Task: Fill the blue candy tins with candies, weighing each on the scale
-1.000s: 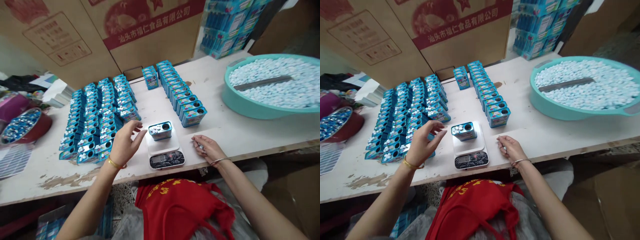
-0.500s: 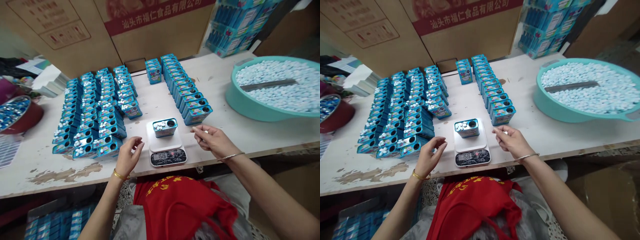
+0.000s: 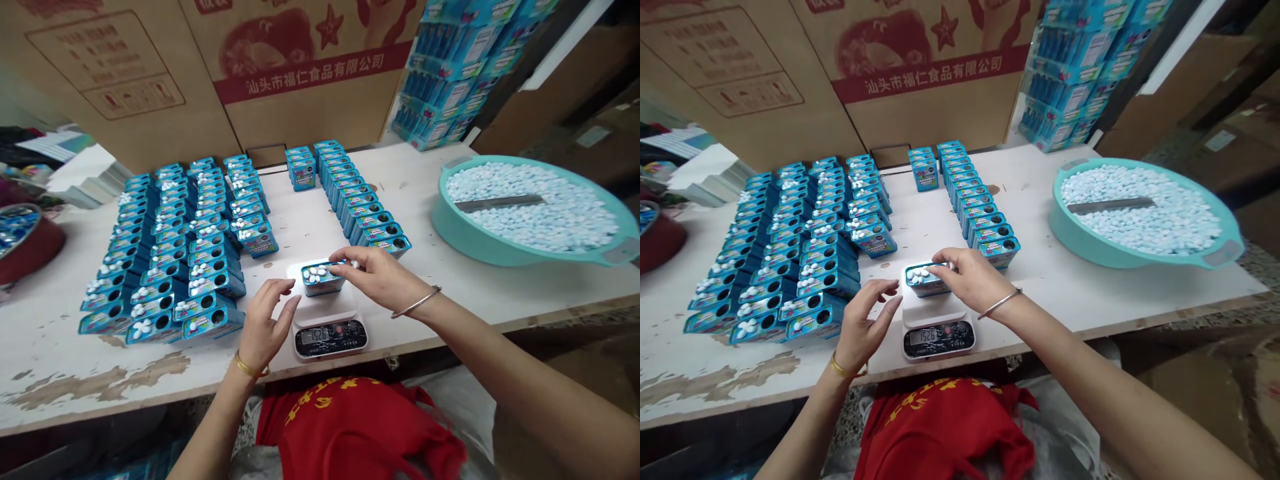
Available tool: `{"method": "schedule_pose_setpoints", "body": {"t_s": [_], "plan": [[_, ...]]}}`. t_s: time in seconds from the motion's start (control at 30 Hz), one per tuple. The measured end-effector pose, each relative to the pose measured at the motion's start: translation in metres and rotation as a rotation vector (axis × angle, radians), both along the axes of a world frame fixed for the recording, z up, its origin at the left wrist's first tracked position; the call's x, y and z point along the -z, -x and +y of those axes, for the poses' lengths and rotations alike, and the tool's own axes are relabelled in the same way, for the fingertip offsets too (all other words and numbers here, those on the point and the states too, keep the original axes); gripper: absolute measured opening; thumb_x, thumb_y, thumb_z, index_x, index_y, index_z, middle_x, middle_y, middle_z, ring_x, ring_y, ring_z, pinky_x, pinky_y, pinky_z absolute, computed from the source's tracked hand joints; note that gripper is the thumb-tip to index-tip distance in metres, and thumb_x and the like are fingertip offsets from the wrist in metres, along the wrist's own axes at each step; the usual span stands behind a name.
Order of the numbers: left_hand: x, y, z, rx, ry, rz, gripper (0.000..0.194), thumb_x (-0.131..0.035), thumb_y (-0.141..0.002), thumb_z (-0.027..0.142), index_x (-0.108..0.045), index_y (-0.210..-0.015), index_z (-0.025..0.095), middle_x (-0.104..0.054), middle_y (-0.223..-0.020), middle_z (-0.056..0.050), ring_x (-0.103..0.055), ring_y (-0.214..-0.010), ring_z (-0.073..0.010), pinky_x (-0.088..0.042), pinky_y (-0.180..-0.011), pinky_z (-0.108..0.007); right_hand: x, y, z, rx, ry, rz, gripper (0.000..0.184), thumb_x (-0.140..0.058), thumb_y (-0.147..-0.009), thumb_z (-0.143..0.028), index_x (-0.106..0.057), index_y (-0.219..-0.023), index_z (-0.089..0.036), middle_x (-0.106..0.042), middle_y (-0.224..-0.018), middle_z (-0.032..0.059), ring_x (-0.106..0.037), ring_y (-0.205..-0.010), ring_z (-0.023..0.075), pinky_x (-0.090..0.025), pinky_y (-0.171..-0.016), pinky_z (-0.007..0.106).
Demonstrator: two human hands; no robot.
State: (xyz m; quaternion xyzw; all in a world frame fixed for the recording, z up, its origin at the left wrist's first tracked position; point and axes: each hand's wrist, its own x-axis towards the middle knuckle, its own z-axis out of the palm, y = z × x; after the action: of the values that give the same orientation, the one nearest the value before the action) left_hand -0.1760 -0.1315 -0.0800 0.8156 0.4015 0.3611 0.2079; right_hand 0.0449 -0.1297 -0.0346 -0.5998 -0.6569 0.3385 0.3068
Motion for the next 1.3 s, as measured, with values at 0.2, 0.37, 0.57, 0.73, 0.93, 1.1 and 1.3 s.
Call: {"method": "schedule_pose_setpoints", "body": {"t_s": [0.2, 0.37, 0.57, 0.73, 0.93, 1.1, 1.3], "plan": [[0.002, 0.004, 0.003, -0.019, -0.005, -0.017, 0.019, -0.052, -0.088, 0.021, -0.055, -0.108, 0.021, -0.06, -0.092, -0.005, -0.057, -0.085, -0.015, -0.048, -0.073, -0.03, -0.011, 0.001, 0.009, -0.105, -0.006, -0.306, 0.021, -0.056, -0.085, -0.024, -0.067, -0.101, -0.015, -0.07, -0.092, 0.0095, -0.062, -0.087, 0.0207, -0.044, -0.072, 0.028], [0.007, 0.01, 0.005, -0.041, -0.005, -0.002, 0.018, -0.053, -0.088, 0.02, -0.055, -0.106, 0.021, -0.061, -0.094, -0.005, -0.057, -0.084, -0.0138, -0.048, -0.072, -0.028, -0.02, 0.003, 0.019, -0.164, 0.105, -0.507, 0.021, -0.06, -0.083, -0.025, -0.066, -0.099, -0.013, -0.068, -0.084, 0.0114, -0.063, -0.082, 0.0235, -0.04, -0.062, 0.027], [0.016, 0.015, 0.004, -0.056, 0.024, 0.011, 0.017, -0.053, -0.088, 0.021, -0.056, -0.104, 0.02, -0.062, -0.092, -0.004, -0.058, -0.083, -0.0139, -0.047, -0.072, -0.028, -0.019, 0.002, 0.025, -0.212, 0.097, -0.556, 0.012, -0.065, -0.079, -0.026, -0.066, -0.086, -0.015, -0.06, -0.067, 0.0048, -0.058, -0.063, 0.017, -0.03, -0.05, 0.024], [0.016, 0.016, 0.003, -0.066, 0.04, 0.007, 0.015, -0.053, -0.088, 0.022, -0.057, -0.102, 0.019, -0.062, -0.09, -0.004, -0.058, -0.082, -0.014, -0.047, -0.07, -0.027, -0.018, -0.006, 0.027, -0.092, 0.087, -0.214, 0.014, -0.07, -0.071, -0.019, -0.066, -0.085, -0.016, -0.058, -0.069, 0.003, -0.054, -0.066, 0.015, -0.035, -0.055, 0.024], [0.02, 0.022, 0.002, -0.12, 0.062, -0.006, 0.014, -0.053, -0.088, 0.023, -0.06, -0.099, 0.017, -0.063, -0.089, -0.004, -0.058, -0.08, -0.0128, -0.047, -0.069, -0.026, 0.008, -0.035, 0.001, 0.247, 0.473, 0.87, 0.021, -0.063, -0.077, -0.037, -0.061, -0.077, -0.016, -0.043, -0.058, -0.0038, -0.027, -0.041, 0.0026, -0.018, -0.036, 0.017], [0.025, 0.026, 0.001, -0.138, 0.076, 0.009, 0.014, -0.054, -0.088, 0.024, -0.061, -0.097, 0.017, -0.065, -0.089, -0.004, -0.058, -0.078, -0.0121, -0.048, -0.069, -0.025, 0.044, -0.051, -0.036, 0.46, 0.66, 1.081, 0.019, -0.069, -0.068, -0.025, -0.064, -0.082, -0.013, -0.045, -0.061, -0.0027, -0.028, -0.042, 0.002, -0.019, -0.034, 0.015], [0.035, 0.025, -0.002, -0.169, 0.094, 0.011, 0.017, -0.053, -0.088, 0.027, -0.061, -0.099, 0.017, -0.065, -0.091, -0.005, -0.059, -0.078, -0.0122, -0.048, -0.068, -0.025, 0.083, -0.051, -0.076, 0.624, 0.201, 0.614, 0.026, -0.065, -0.077, -0.043, -0.063, -0.085, -0.018, -0.04, -0.056, -0.0046, -0.029, -0.044, 0.0056, -0.021, -0.037, 0.018]]}}
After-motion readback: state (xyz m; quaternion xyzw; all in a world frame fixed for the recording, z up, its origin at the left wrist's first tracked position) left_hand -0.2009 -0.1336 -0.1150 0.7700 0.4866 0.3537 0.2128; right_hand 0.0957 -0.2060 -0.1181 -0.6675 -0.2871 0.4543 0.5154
